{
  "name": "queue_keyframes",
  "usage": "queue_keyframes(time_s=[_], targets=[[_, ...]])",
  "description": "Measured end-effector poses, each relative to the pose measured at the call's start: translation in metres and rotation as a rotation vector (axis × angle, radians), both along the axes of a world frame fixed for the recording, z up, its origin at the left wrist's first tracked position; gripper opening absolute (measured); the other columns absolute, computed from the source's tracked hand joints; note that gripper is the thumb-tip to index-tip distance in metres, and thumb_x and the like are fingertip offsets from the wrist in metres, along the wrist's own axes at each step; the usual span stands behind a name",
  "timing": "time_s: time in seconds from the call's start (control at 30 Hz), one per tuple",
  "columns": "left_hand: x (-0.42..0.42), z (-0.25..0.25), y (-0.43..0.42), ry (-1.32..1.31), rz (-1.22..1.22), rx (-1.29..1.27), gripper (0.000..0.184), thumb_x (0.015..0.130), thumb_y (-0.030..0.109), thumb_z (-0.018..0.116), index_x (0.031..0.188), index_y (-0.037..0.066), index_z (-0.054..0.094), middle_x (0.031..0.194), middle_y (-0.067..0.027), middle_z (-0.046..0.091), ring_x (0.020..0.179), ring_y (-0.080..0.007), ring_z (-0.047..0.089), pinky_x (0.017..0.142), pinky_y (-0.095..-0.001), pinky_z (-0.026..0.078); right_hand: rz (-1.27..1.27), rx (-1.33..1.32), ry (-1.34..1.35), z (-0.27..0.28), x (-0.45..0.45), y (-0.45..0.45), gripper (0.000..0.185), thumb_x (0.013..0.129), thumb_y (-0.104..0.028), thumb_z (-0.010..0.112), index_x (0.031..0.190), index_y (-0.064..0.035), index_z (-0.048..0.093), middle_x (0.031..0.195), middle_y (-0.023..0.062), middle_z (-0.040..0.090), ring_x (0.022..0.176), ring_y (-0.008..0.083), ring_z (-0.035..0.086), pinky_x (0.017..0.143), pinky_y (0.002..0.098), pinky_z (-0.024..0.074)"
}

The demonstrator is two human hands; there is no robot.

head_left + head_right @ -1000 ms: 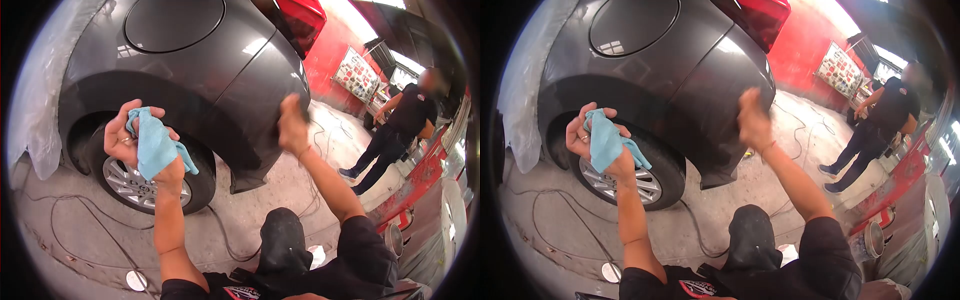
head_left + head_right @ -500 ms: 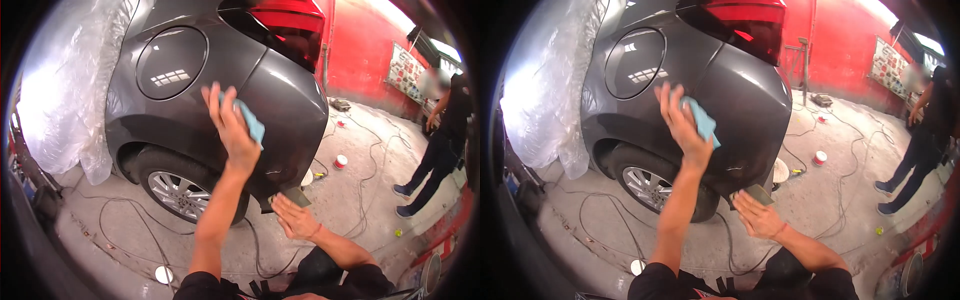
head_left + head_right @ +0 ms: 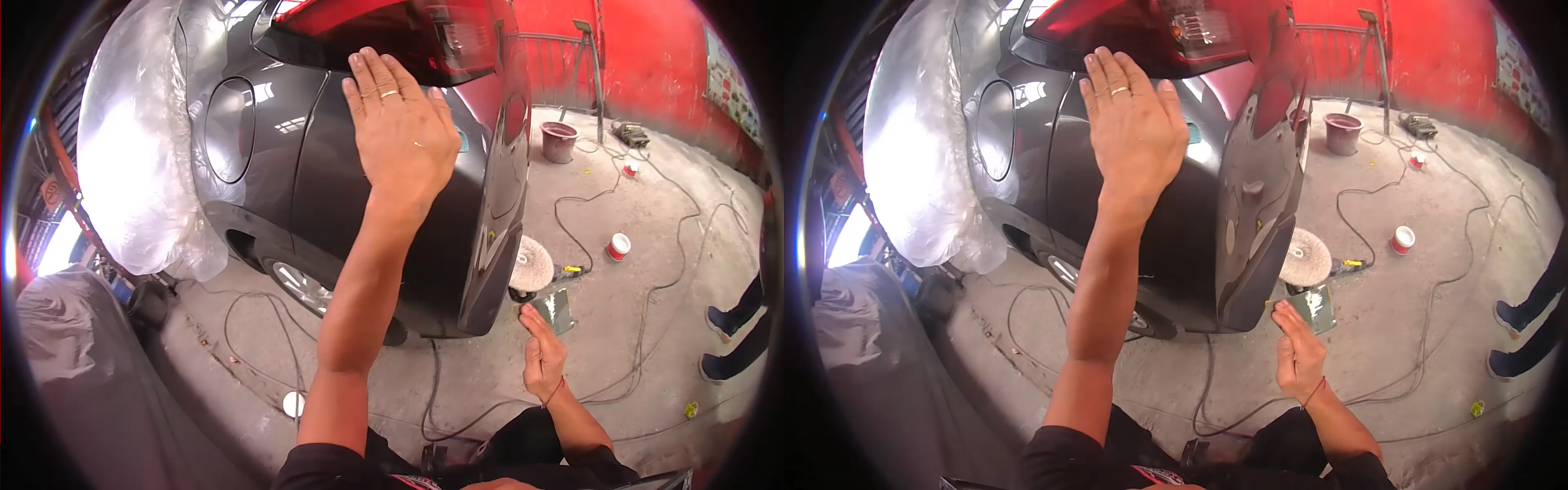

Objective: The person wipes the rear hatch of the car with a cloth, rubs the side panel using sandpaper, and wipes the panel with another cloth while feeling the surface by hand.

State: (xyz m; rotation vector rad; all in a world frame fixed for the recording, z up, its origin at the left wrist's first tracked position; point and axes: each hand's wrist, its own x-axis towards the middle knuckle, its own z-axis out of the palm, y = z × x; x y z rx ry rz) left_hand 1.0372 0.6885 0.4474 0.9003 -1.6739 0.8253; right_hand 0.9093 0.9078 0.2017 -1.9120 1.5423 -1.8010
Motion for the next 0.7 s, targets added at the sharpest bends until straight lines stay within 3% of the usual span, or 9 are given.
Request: queue_keyframes(time_s=[0.2, 0.3, 0.37, 0.4, 0.43, 0.6, 0.67, 0.7], targets=[[-0.016, -0.033, 0.033, -0.146, -0.081, -0.005, 0.060, 0.092, 0.024, 0.049, 0.136, -0.016, 0.040, 0.147, -0.0340, 0.034, 0.140, -0.0455, 0.030, 0.116, -0.0535, 0.020, -0.017, -0.047, -0.066, -0.005, -0.009, -0.001, 0.034, 0.098, -0.011, 0.042, 0.118, 0.0094, 0.060, 0.125, 0.0250, 0.061, 0.123, 0.0386, 0.056, 0.106, 0.0421, 0.0407], [-0.003, -0.074, 0.047, 0.058, -0.147, 0.084, 0.068, 0.093, 0.022, 0.049, 0.145, -0.014, 0.026, 0.152, -0.0339, 0.022, 0.143, -0.0490, 0.019, 0.115, -0.0588, 0.011, -0.030, -0.027, -0.034, -0.013, -0.013, -0.002, 0.034, 0.100, -0.011, 0.040, 0.119, 0.0096, 0.059, 0.127, 0.0249, 0.060, 0.124, 0.0380, 0.055, 0.107, 0.0425, 0.0397], [0.012, -0.120, 0.048, 0.198, -0.043, 0.100, 0.073, 0.095, 0.022, 0.047, 0.149, -0.012, 0.012, 0.156, -0.0328, 0.011, 0.146, -0.0485, 0.005, 0.116, -0.0585, 0.000, -0.023, -0.026, -0.048, -0.019, -0.018, -0.003, 0.035, 0.100, -0.012, 0.040, 0.120, 0.0098, 0.059, 0.127, 0.0248, 0.060, 0.125, 0.0377, 0.054, 0.107, 0.0427, 0.0391], [0.019, -0.146, 0.048, 0.283, 0.005, 0.152, 0.075, 0.096, 0.022, 0.044, 0.151, -0.010, 0.005, 0.158, -0.0309, 0.004, 0.147, -0.0458, -0.005, 0.115, -0.0559, -0.008, -0.053, -0.024, -0.067, -0.022, -0.018, -0.002, 0.035, 0.101, -0.012, 0.039, 0.121, 0.0100, 0.058, 0.128, 0.0247, 0.059, 0.126, 0.0373, 0.053, 0.108, 0.0429, 0.0386], [0.022, -0.168, 0.050, 0.376, 0.001, 0.180, 0.075, 0.097, 0.023, 0.043, 0.151, -0.008, 0.002, 0.159, -0.0291, -0.001, 0.148, -0.0428, -0.009, 0.115, -0.0549, -0.011, -0.044, -0.017, -0.070, -0.021, -0.016, -0.003, 0.035, 0.101, -0.012, 0.039, 0.121, 0.0100, 0.058, 0.128, 0.0247, 0.059, 0.126, 0.0373, 0.053, 0.108, 0.0429, 0.0386], [0.015, -0.261, 0.057, 0.598, 0.021, 0.225, 0.069, 0.101, 0.023, 0.034, 0.150, -0.010, -0.001, 0.159, -0.0295, -0.004, 0.148, -0.0396, -0.009, 0.117, -0.0504, -0.011, 0.000, -0.021, -0.071, -0.012, -0.004, -0.001, 0.037, 0.102, -0.014, 0.038, 0.122, 0.0105, 0.057, 0.128, 0.0246, 0.059, 0.126, 0.0380, 0.053, 0.108, 0.0428, 0.0381], [0.005, -0.280, 0.058, 0.933, -0.050, 0.295, 0.064, 0.105, 0.026, 0.028, 0.151, -0.008, 0.000, 0.159, -0.0272, -0.005, 0.149, -0.0379, -0.006, 0.121, -0.0455, -0.002, -0.002, -0.036, -0.059, -0.012, -0.004, -0.002, 0.038, 0.102, -0.014, 0.038, 0.123, 0.0105, 0.056, 0.129, 0.0249, 0.058, 0.127, 0.0383, 0.052, 0.108, 0.0430, 0.0375], [0.003, -0.287, 0.060, 0.934, -0.057, 0.289, 0.064, 0.105, 0.026, 0.028, 0.151, -0.008, 0.000, 0.159, -0.0272, -0.005, 0.149, -0.0379, -0.006, 0.121, -0.0455, -0.002, 0.012, -0.046, -0.056, -0.013, -0.003, -0.002, 0.038, 0.102, -0.015, 0.037, 0.124, 0.0105, 0.056, 0.130, 0.0251, 0.057, 0.128, 0.0385, 0.051, 0.109, 0.0432, 0.0369]])
